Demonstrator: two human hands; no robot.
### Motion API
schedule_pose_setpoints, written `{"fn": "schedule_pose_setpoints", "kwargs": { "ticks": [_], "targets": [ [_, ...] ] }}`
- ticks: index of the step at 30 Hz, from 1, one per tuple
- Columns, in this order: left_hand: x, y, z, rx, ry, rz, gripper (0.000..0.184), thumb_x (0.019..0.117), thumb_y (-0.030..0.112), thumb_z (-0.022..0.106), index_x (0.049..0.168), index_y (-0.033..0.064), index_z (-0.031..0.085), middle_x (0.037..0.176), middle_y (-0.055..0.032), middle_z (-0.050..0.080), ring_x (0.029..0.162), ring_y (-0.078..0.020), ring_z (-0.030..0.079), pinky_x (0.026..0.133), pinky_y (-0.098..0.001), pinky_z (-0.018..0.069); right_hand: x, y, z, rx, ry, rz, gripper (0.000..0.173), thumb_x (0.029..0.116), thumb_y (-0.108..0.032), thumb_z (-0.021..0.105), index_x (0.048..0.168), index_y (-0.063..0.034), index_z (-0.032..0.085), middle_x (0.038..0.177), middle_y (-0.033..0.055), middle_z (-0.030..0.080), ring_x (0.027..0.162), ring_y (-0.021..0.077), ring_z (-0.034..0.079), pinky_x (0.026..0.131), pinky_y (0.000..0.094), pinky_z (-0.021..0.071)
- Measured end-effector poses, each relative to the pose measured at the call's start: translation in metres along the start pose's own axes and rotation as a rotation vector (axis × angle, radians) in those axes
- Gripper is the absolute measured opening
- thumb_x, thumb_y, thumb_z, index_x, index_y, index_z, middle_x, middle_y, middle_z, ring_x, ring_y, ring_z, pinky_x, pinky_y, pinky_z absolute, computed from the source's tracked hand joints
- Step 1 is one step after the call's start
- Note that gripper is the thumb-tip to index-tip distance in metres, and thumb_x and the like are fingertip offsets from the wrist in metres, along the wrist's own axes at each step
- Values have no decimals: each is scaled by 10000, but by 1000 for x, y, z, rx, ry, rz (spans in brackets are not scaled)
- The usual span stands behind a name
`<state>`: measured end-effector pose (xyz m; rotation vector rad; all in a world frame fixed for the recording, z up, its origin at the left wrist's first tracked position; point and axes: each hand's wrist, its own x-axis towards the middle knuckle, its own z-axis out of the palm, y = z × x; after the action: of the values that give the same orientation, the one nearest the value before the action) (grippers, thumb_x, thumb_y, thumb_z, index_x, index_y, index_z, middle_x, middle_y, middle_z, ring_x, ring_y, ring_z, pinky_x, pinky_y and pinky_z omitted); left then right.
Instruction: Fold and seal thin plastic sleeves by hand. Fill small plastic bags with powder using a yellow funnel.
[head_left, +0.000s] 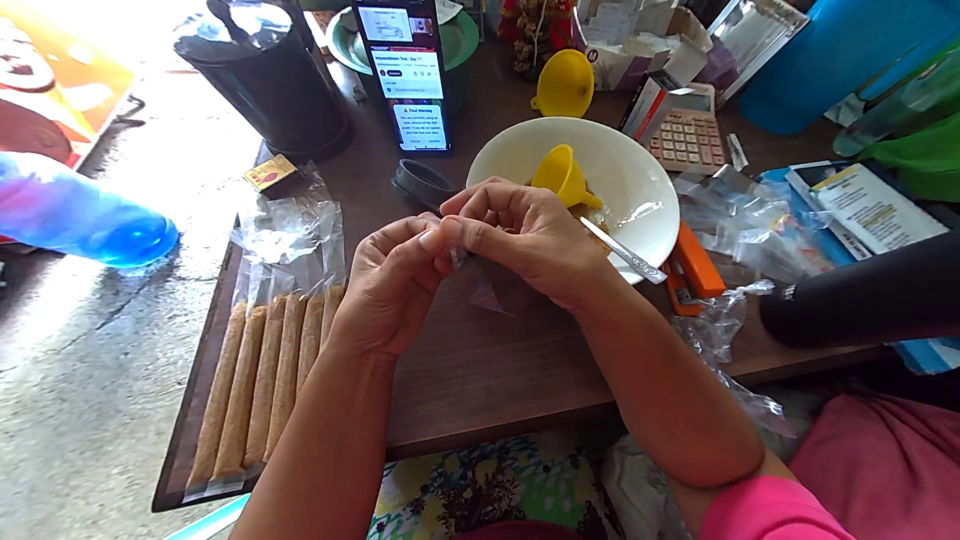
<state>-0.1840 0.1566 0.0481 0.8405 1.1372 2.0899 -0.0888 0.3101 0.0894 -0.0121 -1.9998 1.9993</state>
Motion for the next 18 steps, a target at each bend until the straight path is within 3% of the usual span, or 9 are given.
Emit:
{"fn": "schedule_pose_setpoints", "kwargs": {
  "ticks": [7,18],
  "targets": [
    [0,0,2,-7,26,-4,120,949,219,694,846,171,732,838,48,674,776,-51,640,764,-209,558,0,1,-1,-19,5,-7,91,961,-87,677,895,-25,686,1116,70,658,922,56,645,760,188,548],
    [0,0,0,-14,10,3,47,924,201,733,904,158,738,871,28,700,800,-57,665,787,-215,571,0,0,-2,-19,8,-6,57,955,-72,680,929,-23,691,1078,64,651,860,55,636,719,179,545]
  ]
}}
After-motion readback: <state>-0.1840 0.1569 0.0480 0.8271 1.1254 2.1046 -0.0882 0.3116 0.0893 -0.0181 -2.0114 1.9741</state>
